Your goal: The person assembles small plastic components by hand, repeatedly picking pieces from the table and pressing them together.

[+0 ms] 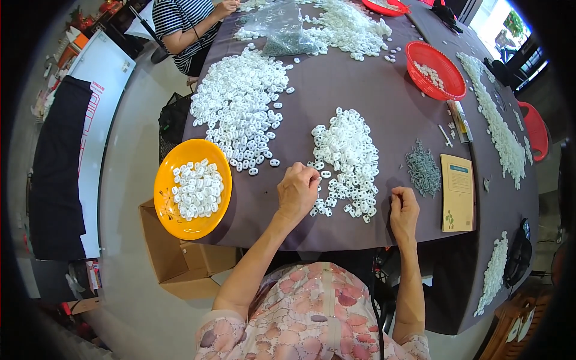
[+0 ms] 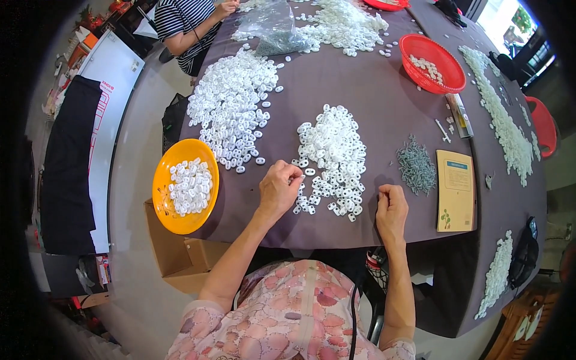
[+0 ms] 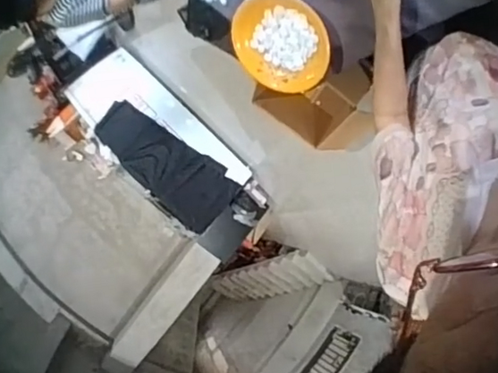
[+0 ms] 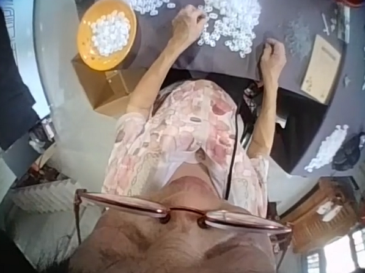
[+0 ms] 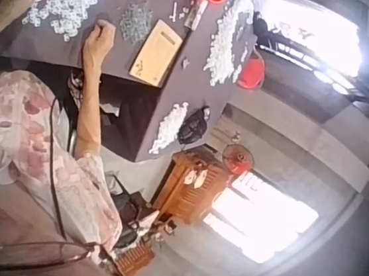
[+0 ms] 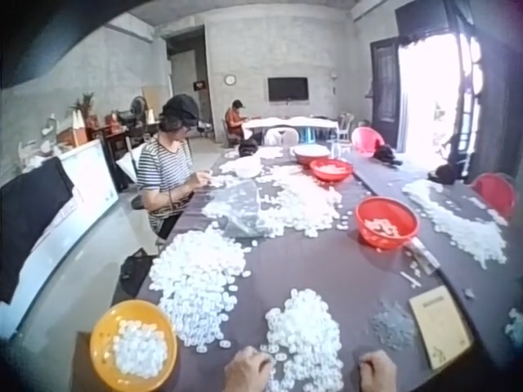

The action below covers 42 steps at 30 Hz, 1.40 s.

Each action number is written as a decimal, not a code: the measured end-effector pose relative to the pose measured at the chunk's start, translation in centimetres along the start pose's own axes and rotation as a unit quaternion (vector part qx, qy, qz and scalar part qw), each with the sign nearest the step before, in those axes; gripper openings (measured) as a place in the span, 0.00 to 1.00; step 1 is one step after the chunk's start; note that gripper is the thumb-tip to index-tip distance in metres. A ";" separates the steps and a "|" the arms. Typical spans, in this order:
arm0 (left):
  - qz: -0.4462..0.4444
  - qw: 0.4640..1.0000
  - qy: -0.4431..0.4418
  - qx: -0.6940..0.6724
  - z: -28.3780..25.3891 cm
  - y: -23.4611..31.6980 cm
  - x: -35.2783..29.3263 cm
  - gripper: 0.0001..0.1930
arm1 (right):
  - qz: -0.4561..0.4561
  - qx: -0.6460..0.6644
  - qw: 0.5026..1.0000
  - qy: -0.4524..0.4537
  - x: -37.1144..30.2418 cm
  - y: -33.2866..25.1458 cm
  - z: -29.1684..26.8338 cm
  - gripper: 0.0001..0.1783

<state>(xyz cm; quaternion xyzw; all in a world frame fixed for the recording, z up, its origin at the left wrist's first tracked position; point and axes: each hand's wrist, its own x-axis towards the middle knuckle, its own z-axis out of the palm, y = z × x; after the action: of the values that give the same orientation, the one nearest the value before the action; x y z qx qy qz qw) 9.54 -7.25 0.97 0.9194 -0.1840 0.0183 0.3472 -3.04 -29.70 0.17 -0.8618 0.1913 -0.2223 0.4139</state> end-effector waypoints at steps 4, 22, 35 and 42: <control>-0.025 0.979 0.019 -0.203 -1.3 0.6 -1.4 0.03 | 0.036 0.049 0.998 0.000 -0.2 -0.7 0.0 0.02; -0.217 0.656 -0.123 -0.712 -1.7 1.6 -8.7 0.07 | 0.066 0.371 0.901 -0.214 -4.8 -9.9 4.6 0.05; -0.225 0.757 -0.085 -0.608 -2.0 1.7 -9.2 0.05 | 0.068 0.381 0.898 -0.210 -5.9 -8.9 4.8 0.08; -0.192 0.791 -0.079 -0.576 -2.0 1.9 -9.4 0.05 | 0.063 0.380 0.898 -0.214 -5.9 -8.9 4.9 0.07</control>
<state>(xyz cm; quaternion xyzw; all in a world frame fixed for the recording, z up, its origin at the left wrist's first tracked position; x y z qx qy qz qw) 0.33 -4.21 2.14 0.5640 -0.0067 -0.2313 0.7927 -4.01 -18.43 3.21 -0.6516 0.0525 -0.0621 0.7542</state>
